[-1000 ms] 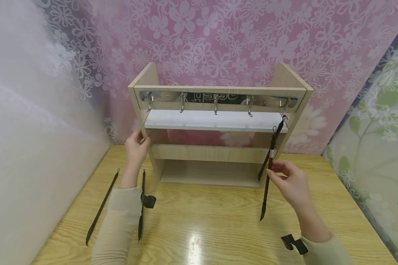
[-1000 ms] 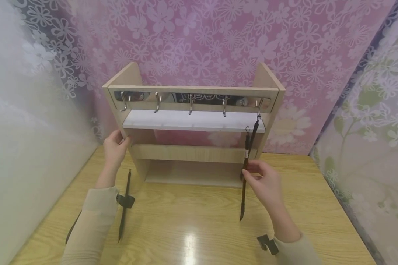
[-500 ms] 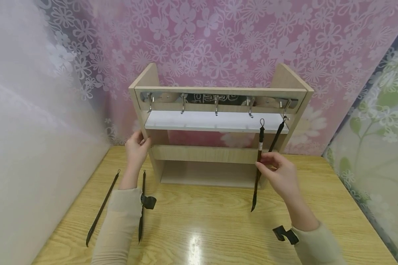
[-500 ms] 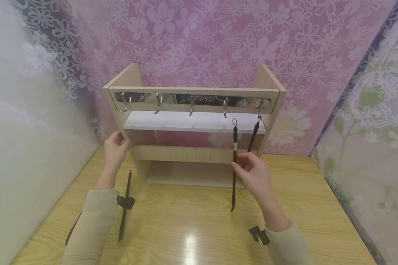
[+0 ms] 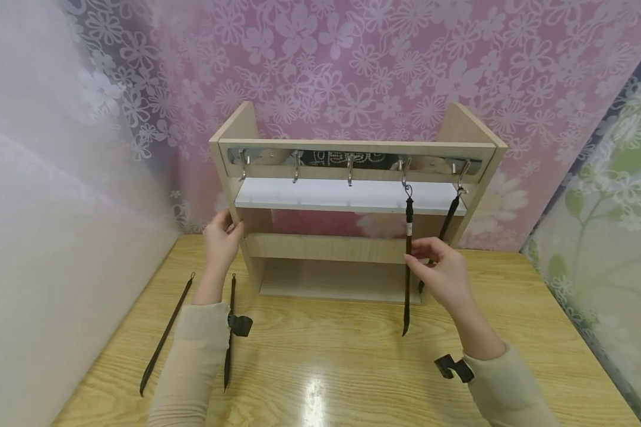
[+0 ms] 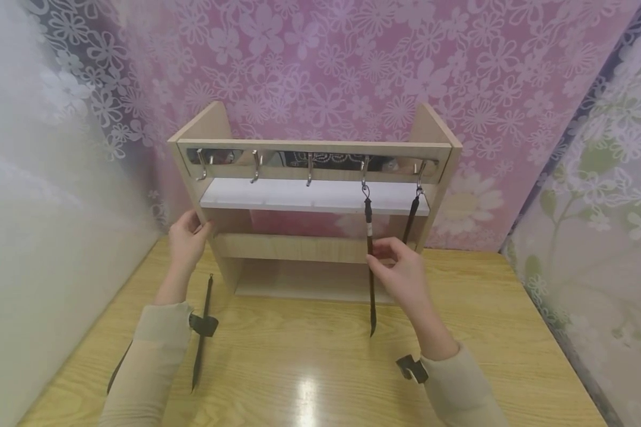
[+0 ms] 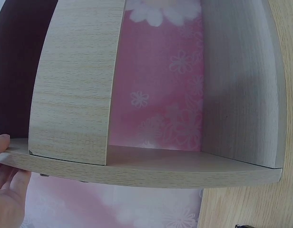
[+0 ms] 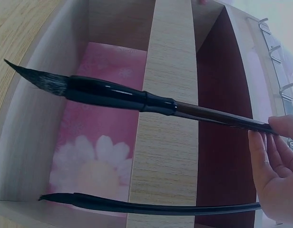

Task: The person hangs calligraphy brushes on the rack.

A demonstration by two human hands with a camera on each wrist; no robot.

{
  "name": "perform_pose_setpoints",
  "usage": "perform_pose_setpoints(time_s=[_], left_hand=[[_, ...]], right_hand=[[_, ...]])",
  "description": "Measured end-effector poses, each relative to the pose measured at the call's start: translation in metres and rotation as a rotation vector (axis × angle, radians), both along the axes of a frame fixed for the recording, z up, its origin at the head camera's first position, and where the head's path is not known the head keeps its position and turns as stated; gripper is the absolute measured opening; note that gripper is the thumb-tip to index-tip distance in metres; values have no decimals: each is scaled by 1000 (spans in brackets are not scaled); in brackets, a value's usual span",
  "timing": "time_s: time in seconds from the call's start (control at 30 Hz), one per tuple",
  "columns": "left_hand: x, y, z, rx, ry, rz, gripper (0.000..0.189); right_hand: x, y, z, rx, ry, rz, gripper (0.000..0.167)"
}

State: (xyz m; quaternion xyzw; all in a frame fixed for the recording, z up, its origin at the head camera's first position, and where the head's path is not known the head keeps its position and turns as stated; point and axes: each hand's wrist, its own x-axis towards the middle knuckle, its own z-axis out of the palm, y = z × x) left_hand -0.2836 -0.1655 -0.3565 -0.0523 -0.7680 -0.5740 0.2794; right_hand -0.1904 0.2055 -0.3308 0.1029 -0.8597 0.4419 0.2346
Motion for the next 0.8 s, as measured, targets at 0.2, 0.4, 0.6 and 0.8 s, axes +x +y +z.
perform_pose_setpoints(time_s=[0.2,0.4,0.6,0.8], left_hand=[[0,0,-1,11,2,-14,32],[1,1,1,13,13,-10,32],[2,1,1,7,13,-10,32],[3,1,2,4,-8,-7,33]], right_hand=[[-3,-1,0,11,-9,-4,18],[-6,-1,0,37,-27,-15,19],[-10,-2,-1,16,-32,8,18],[-15,-4,-2,-18,-60,18,19]])
